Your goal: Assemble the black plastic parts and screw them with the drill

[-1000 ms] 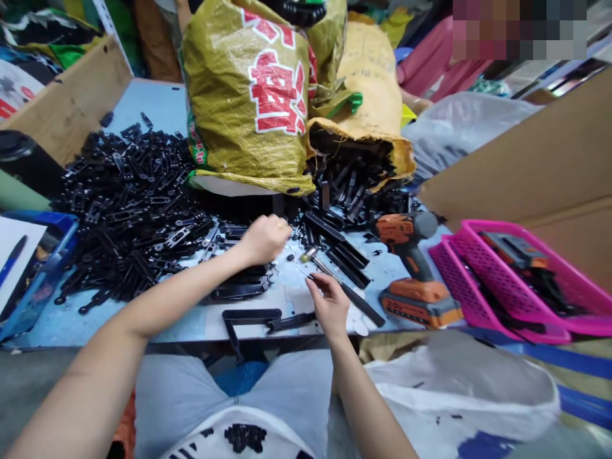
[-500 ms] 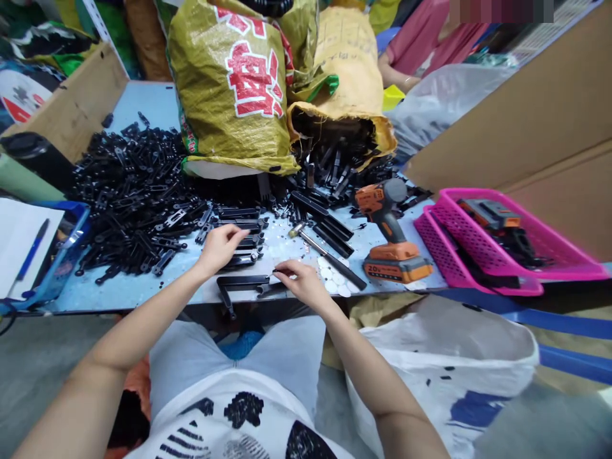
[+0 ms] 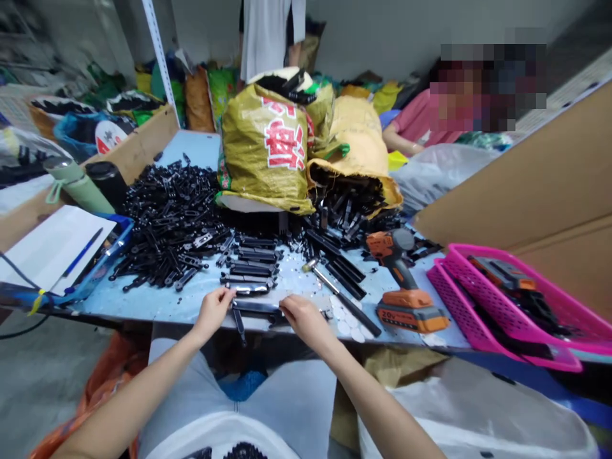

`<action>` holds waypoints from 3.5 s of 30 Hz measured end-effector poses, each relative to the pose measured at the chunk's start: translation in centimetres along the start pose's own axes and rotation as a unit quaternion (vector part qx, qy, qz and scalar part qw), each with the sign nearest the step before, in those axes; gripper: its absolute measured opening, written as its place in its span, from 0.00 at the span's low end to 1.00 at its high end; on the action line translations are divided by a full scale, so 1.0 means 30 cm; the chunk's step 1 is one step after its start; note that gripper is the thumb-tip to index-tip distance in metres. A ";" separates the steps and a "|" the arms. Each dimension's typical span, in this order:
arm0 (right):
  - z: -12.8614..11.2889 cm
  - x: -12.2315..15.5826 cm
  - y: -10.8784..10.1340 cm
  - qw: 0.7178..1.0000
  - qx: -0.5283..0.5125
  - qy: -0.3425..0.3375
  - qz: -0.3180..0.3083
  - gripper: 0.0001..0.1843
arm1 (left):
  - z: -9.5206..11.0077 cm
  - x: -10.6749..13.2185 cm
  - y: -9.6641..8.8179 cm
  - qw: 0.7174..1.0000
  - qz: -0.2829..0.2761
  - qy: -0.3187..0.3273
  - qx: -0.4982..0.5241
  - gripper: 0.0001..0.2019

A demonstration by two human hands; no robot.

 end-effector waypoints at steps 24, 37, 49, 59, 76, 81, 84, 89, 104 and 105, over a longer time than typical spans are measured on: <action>-0.018 0.026 0.069 0.984 -0.046 -0.109 0.130 0.17 | 0.018 0.137 0.048 0.966 -0.041 -0.079 -0.242 0.20; -0.179 -0.167 0.145 0.981 -0.035 -0.187 0.039 0.19 | 0.022 0.196 0.139 0.907 -0.058 -0.170 -0.382 0.15; -0.205 -0.177 0.140 0.988 -0.049 -0.149 -0.003 0.20 | 0.019 0.169 0.122 0.899 -0.098 -0.190 -0.383 0.17; -0.211 -0.169 0.150 0.990 -0.036 -0.133 0.027 0.20 | 0.010 0.162 0.152 0.915 -0.112 -0.120 -0.369 0.17; 0.141 0.071 0.080 0.983 0.170 -0.046 0.050 0.28 | 0.146 -0.046 0.095 0.820 -0.204 0.181 -0.504 0.24; 0.083 0.064 -0.034 0.992 0.122 -0.042 -0.008 0.30 | 0.222 -0.063 0.027 0.842 -0.146 0.154 -0.496 0.28; 0.067 0.049 -0.070 0.991 0.133 -0.014 -0.027 0.29 | 0.239 -0.075 0.027 0.827 -0.124 0.142 -0.530 0.29; 0.018 0.065 -0.087 0.981 0.173 0.032 -0.087 0.27 | 0.247 -0.052 0.046 0.811 -0.115 0.151 -0.554 0.32; -0.112 -0.010 -0.073 0.973 0.214 -0.056 -0.058 0.35 | 0.247 0.008 0.052 0.817 -0.037 0.207 -0.537 0.28; -0.109 -0.010 -0.079 0.973 0.206 -0.073 -0.070 0.34 | 0.244 0.010 0.051 0.817 -0.036 0.224 -0.530 0.28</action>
Point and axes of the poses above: each hand's wrist, its own x-axis away from the middle knuckle, its own y-axis out of the palm, z = x × y, the point moved 3 cm from there along -x, towards the middle knuckle, and after that the axes turned 15 degrees about -z, right-handed, at the moved point
